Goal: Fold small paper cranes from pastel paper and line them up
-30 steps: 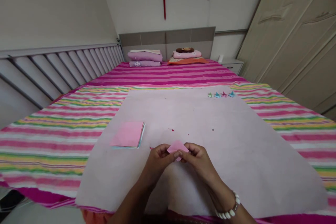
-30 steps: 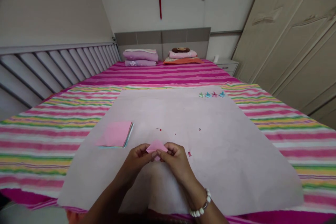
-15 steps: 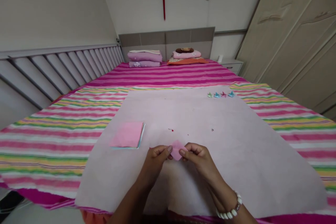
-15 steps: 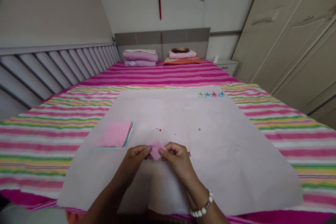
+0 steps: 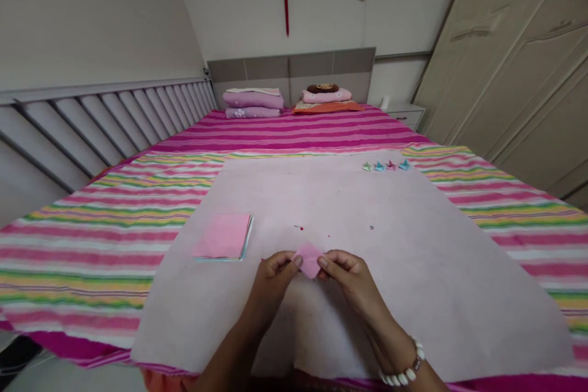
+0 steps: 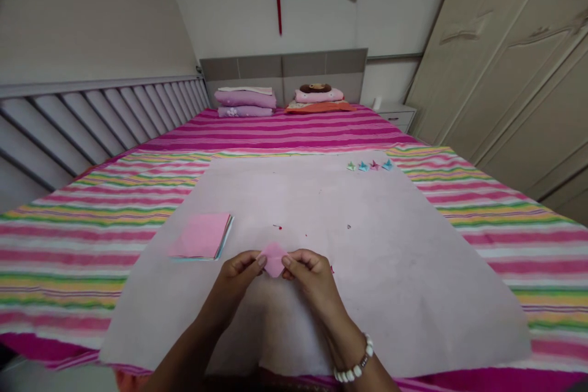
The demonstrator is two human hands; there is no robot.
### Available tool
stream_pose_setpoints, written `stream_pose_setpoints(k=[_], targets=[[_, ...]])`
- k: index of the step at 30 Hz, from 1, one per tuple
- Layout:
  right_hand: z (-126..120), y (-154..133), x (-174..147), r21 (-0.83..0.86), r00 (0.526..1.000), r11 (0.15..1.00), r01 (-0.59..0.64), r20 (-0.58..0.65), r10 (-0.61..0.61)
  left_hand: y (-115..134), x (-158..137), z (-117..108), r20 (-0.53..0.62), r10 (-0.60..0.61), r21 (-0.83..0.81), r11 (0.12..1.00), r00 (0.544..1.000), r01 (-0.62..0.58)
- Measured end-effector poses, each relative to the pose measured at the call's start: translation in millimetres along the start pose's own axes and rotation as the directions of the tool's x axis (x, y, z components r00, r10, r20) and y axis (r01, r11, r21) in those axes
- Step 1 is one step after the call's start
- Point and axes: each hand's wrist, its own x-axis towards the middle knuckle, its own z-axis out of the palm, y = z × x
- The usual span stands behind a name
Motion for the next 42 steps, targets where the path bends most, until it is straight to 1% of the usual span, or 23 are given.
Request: stream_pose_setpoints(k=[4, 7, 10, 12, 13, 15, 17, 19, 20, 22, 24, 25, 26, 28, 30, 32, 35, 36, 37, 38, 39, 40, 42], targets=[[0, 0, 0, 0.001, 0.999, 1.0, 0.004, -0.044, -0.003, -5, 1, 1, -0.04, 0.049, -0.117, 0.992, 0.998, -0.054], [1, 1, -1, 0.015, 0.998, 1.0, 0.018, -0.064, -0.017, -7, 1, 0, -0.031, 0.117, -0.026, 0.993, 0.993, -0.118], [2, 2, -1, 0.033, 0.997, 0.999, 0.028, -0.073, -0.025, -7, 1, 0, -0.018, 0.103, 0.005, 0.995, 0.995, -0.103], [4, 2, -2, 0.031, 0.996, 0.999, 0.038, -0.087, -0.035, -7, 1, 1, -0.086, 0.099, -0.006, 0.995, 0.991, -0.1], [5, 2, -3, 0.017, 0.994, 0.999, 0.049, -0.102, -0.047, -7, 1, 1, -0.149, 0.13, 0.03, 0.991, 0.98, -0.127], [9, 2, -6, -0.046, 0.985, 0.994, 0.101, -0.135, -0.107, -6, 0, 5, -0.273, 0.246, 0.195, 0.961, 0.93, -0.197], [13, 2, -10, -0.172, 0.959, 0.963, 0.21, -0.154, -0.236, -5, -3, 10, -0.3, 0.323, 0.32, 0.92, 0.897, -0.225], [16, 2, -15, -0.353, 0.892, 0.86, 0.368, -0.128, -0.434, -2, -6, 16, -0.254, 0.272, 0.248, 0.946, 0.928, -0.21], [17, 2, -17, -0.451, 0.839, 0.772, 0.448, -0.086, -0.538, 0, -8, 20, -0.213, 0.222, 0.156, 0.969, 0.952, -0.191], [19, 4, -20, -0.621, 0.707, 0.54, 0.569, 0.034, -0.706, 4, -12, 27, -0.13, 0.128, -0.032, 0.991, 0.983, -0.133], [21, 6, -20, -0.724, 0.587, 0.309, 0.617, 0.161, -0.794, 6, -15, 32, -0.076, 0.066, -0.163, 0.984, 0.995, -0.078], [22, 8, -20, -0.755, 0.546, 0.219, 0.619, 0.213, -0.811, 7, -15, 34, -0.062, 0.038, -0.215, 0.975, 0.997, -0.051], [23, 8, -19, -0.774, 0.523, 0.155, 0.614, 0.253, -0.814, 7, -15, 34, -0.054, 0.007, -0.266, 0.964, 0.999, -0.021], [24, 9, -19, -0.777, 0.526, 0.109, 0.62, 0.308, -0.793, 5, -13, 31, -0.045, -0.055, -0.362, 0.931, 0.997, 0.035], [25, 7, -19, -0.736, 0.57, 0.167, 0.656, 0.338, -0.749, 3, -9, 26, -0.035, -0.098, -0.417, 0.906, 0.995, 0.075], [23, 3, -20, -0.681, 0.632, 0.302, 0.667, 0.303, -0.713, 0, -6, 19, -0.044, -0.114, -0.4, 0.913, 0.993, 0.087], [16, -4, -17, -0.614, 0.767, 0.591, 0.523, 0.036, -0.641, 0, -4, 9, -0.049, -0.097, -0.262, 0.962, 0.994, 0.081], [12, -7, -14, -0.557, 0.824, 0.705, 0.439, -0.065, -0.563, 2, -3, 6, -0.037, -0.08, -0.207, 0.976, 0.996, 0.07], [9, -9, -11, -0.465, 0.887, 0.814, 0.348, -0.117, -0.446, 4, -3, 4, -0.017, -0.061, -0.155, 0.986, 0.998, 0.058], [6, -11, -8, -0.349, 0.945, 0.903, 0.25, -0.117, -0.307, 7, -4, 3, 0.01, -0.045, -0.11, 0.993, 0.999, 0.046], [3, -12, -5, -0.239, 0.982, 0.959, 0.154, -0.069, -0.175, 9, -4, 1, 0.043, -0.034, -0.073, 0.997, 0.998, 0.037], [1, -13, -3, -0.154, 0.997, 0.985, 0.073, -0.015, -0.076, 12, -4, 1, 0.078, -0.03, -0.043, 0.999, 0.996, 0.033], [0, -12, 0, -0.049, 0.998, 0.998, -0.031, 0.046, 0.033, 15, -5, 0, 0.138, -0.033, -0.014, 0.999, 0.99, 0.035]])
